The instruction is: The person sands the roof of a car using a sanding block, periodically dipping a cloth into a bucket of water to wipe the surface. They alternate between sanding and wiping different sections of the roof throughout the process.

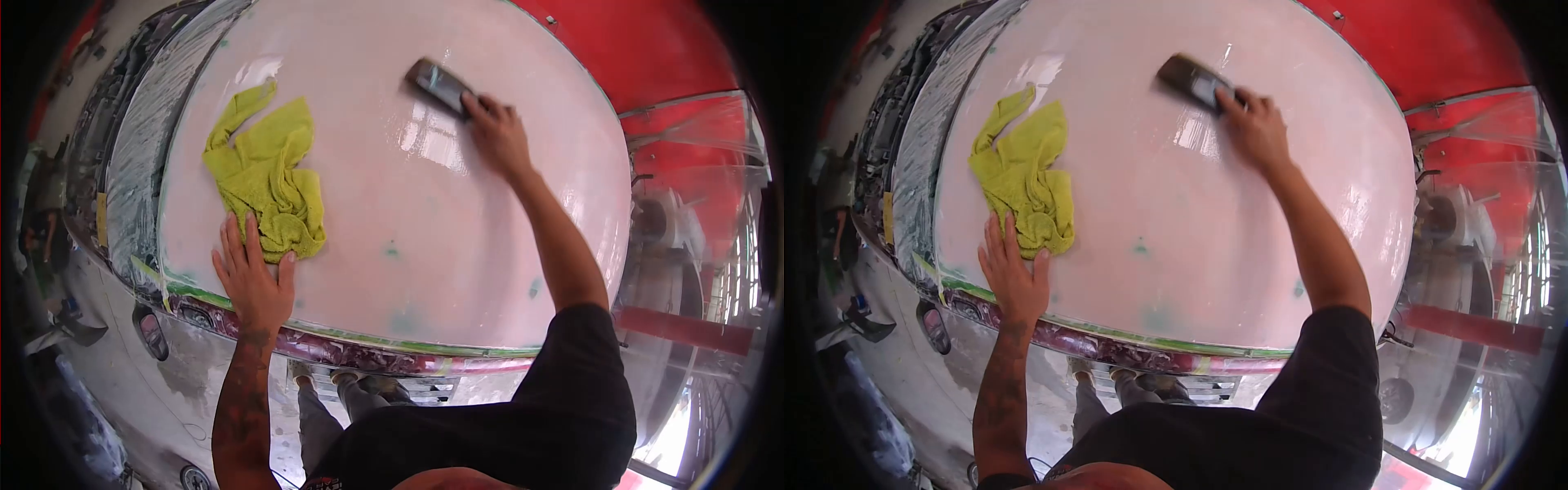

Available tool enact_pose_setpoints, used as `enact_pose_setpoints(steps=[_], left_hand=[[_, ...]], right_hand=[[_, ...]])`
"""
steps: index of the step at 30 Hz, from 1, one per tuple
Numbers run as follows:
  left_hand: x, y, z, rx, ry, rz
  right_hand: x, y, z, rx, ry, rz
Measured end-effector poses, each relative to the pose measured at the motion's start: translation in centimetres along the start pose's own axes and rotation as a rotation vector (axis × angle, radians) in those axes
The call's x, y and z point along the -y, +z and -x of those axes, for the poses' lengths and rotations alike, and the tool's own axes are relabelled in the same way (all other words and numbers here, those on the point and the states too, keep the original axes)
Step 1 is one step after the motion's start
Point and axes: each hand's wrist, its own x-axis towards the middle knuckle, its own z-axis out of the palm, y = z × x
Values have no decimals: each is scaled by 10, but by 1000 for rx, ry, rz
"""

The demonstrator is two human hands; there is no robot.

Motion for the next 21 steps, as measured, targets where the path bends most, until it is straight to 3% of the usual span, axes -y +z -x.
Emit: enact_pose_setpoints(steps=[3, 4, 5, 8, 12, 14, 17, 21], left_hand=[[-1, 2, 2, -8, -3, 3], [1, 2, 2, -16, 12, 11], [2, 1, 4, -2, 23, 9], [1, 3, 2, 0, 4, 14], [1, 3, 1, -10, 11, 2], [2, 3, 2, -14, 17, -11], [1, 1, 1, 11, 10, -14], [0, 2, 1, -12, 24, -8]], right_hand=[[-62, 34, -97, -4, 216, 76], [-61, 34, -104, 35, 299, 95], [-60, 36, -90, 0, 238, 60], [-12, 4, 9, -76, 68, -46], [70, -79, 200, 191, -63, -167], [57, -102, 233, 245, -149, -272], [-27, -67, 186, 150, -51, -95], [-166, 5, 33, -90, 155, -26]])
